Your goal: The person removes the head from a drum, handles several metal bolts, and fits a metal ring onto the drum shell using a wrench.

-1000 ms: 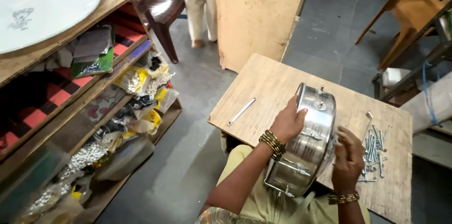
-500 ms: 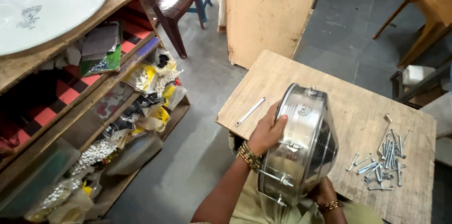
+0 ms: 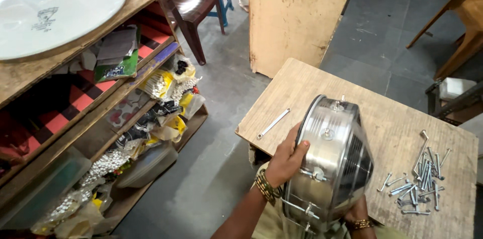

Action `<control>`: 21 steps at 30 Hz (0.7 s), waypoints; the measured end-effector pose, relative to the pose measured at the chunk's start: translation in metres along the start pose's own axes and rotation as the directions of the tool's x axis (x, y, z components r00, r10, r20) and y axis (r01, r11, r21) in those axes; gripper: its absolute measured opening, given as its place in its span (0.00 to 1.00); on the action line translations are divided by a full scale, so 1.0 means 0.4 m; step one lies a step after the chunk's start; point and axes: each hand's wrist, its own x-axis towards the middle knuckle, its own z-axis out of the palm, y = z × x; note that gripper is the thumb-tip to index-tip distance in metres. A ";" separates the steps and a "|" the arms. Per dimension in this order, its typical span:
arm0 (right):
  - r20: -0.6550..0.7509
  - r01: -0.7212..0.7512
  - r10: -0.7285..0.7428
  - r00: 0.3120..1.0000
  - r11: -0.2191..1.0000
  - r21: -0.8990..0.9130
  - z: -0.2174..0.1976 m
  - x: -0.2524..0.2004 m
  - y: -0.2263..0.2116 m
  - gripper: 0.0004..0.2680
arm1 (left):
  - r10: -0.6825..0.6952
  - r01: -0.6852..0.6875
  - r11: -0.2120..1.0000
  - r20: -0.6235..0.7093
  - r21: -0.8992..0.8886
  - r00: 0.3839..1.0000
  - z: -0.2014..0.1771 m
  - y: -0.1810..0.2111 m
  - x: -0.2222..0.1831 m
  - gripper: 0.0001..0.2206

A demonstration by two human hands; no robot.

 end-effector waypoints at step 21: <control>-0.305 -0.029 -0.047 0.951 0.971 -0.238 -0.202 0.074 -0.083 0.09 | 0.100 -0.140 0.922 0.128 0.360 0.987 0.164 -0.001 0.064 0.23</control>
